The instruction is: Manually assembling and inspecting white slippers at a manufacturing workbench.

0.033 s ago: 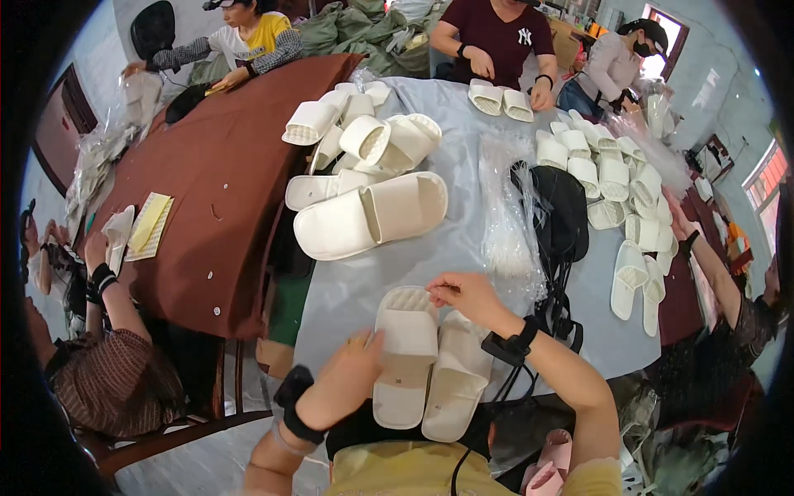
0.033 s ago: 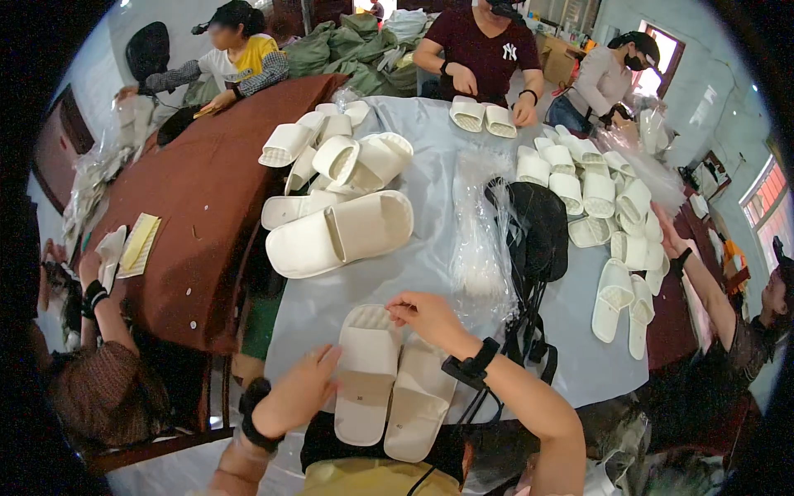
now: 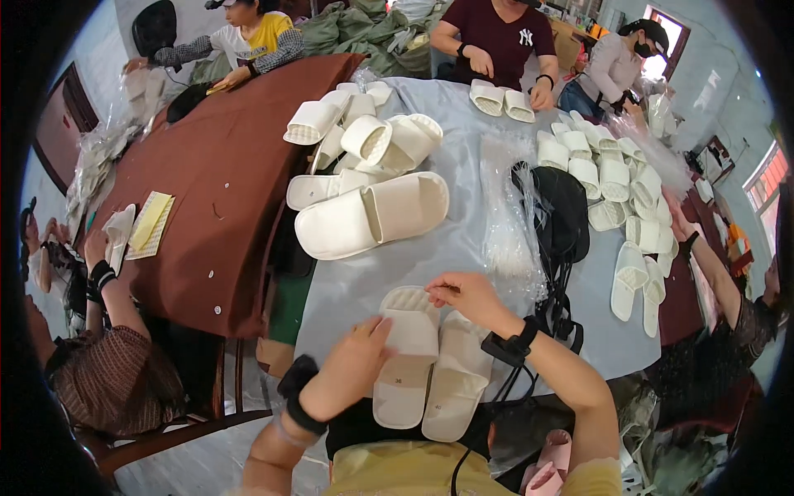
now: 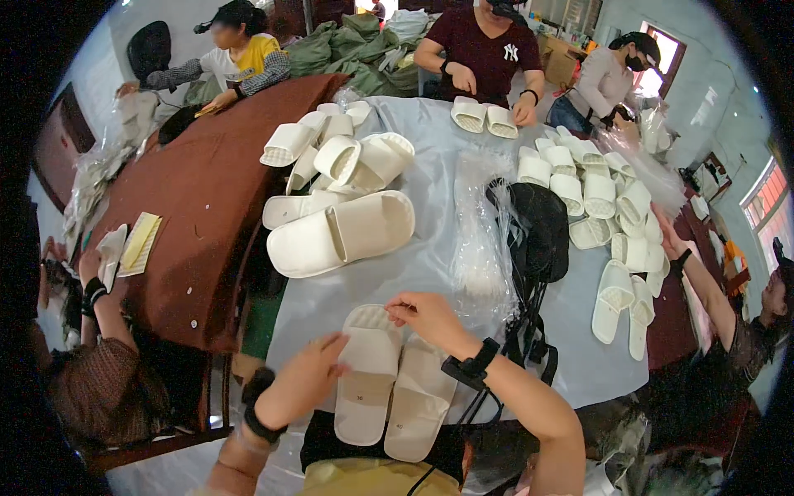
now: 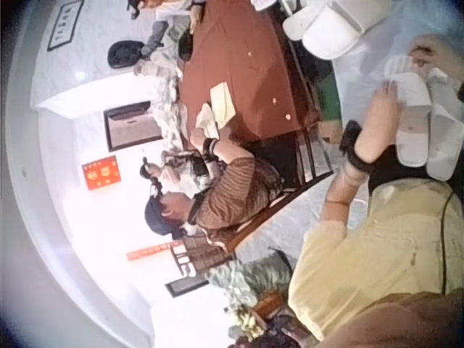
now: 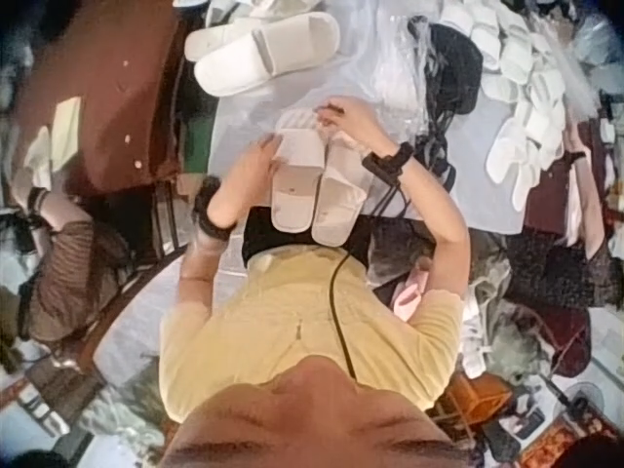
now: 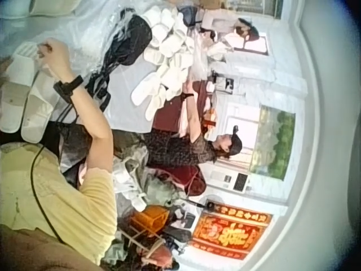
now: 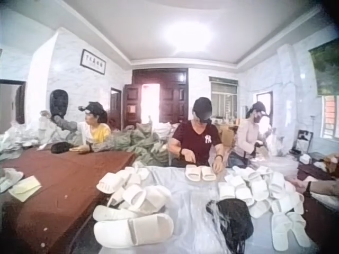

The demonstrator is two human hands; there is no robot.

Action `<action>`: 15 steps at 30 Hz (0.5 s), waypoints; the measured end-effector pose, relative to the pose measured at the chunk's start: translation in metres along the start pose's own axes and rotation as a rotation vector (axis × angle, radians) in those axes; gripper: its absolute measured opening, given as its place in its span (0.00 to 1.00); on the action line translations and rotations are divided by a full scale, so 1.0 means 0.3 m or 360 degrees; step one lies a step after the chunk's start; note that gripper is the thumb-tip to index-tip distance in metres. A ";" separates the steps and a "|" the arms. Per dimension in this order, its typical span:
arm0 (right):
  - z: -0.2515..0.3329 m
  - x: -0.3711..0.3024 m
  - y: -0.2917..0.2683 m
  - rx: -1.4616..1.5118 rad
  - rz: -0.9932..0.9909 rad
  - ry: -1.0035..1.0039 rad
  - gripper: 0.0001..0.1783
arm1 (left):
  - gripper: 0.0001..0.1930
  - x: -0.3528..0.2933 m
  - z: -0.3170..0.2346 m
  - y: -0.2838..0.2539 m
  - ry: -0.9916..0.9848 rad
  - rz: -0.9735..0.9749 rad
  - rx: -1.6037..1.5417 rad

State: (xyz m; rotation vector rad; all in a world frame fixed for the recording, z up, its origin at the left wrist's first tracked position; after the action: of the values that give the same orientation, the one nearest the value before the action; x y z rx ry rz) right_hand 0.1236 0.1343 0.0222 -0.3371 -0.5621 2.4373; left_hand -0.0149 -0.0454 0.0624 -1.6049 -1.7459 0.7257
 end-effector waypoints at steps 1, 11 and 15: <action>0.000 0.002 0.000 0.0008 0.0039 -0.0030 0.09 | 0.17 0.067 -0.006 -0.007 -0.0063 -0.0072 -0.0322; 0.014 -0.035 0.007 0.0051 -0.0090 0.0012 0.10 | 0.12 0.259 0.114 0.185 -0.0399 0.0106 -0.1265; -0.013 -0.056 -0.015 0.0118 -0.0109 -0.0058 0.10 | 0.11 0.264 0.114 0.203 -0.0452 0.0114 -0.1010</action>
State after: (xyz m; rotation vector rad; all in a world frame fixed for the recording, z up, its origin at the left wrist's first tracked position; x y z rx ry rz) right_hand 0.1405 0.1286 0.0227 -0.2396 -0.4893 2.3953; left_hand -0.0056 0.0402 0.0014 -2.0598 -2.2916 0.4665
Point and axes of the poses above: each hand's wrist, its own x-axis towards the middle knuckle, its own y-axis out of the palm, z = x × y, the point moved 2 cm from there along x, towards the middle knuckle, and after that the axes turned 10 degrees about -x, right-handed, at the moved point
